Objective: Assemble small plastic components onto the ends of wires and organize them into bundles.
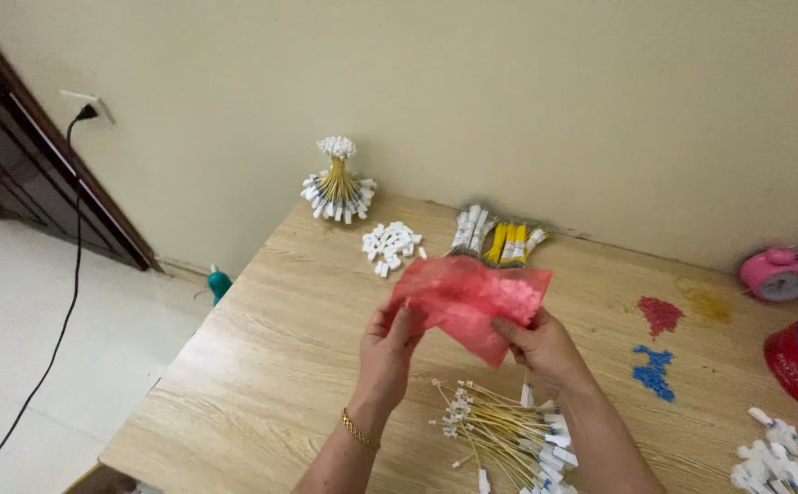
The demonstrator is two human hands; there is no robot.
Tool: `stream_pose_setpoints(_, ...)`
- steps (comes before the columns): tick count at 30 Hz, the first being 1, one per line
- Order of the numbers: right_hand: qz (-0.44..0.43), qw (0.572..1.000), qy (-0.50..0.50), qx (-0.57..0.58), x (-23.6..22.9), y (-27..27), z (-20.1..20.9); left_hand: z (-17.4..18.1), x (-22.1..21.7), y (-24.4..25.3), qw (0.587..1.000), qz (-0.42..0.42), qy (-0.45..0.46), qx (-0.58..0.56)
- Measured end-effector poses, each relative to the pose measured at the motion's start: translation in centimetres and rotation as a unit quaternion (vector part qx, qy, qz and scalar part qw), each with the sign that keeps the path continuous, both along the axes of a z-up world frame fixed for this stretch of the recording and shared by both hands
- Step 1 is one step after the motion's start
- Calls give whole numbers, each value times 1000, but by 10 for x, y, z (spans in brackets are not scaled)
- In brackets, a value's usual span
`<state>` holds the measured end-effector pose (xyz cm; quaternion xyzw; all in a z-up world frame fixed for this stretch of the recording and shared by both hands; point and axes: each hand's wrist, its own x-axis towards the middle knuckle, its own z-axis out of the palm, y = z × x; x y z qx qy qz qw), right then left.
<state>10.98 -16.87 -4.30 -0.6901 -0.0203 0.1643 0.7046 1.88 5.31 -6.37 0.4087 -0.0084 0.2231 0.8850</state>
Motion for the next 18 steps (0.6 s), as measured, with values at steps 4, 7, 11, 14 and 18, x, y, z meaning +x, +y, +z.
stream_pose_setpoints(4, -20, 993, -27, -111, 16, 2, -18, -62, 18, 25, 987, 25, 99, -122)
stream_pose_setpoints(7, -2, 996, -90, -15, 22, 2, -30, -83, 20, 40, 986, 48, 159, -31)
stream_pose_setpoints(11, -27, 987, -99, -124, 21, 4, -32, -73, 9, 41, 970, 83, 215, 73)
stream_pose_setpoints(14, -23, 990, -102, -95, 24, 5, -38, -66, 3, 39, 927, 141, 219, 270)
stream_pose_setpoints(18, -11, 997, -28, -76, 28, 4, -43, -47, 3, 33, 805, 110, 210, 544)
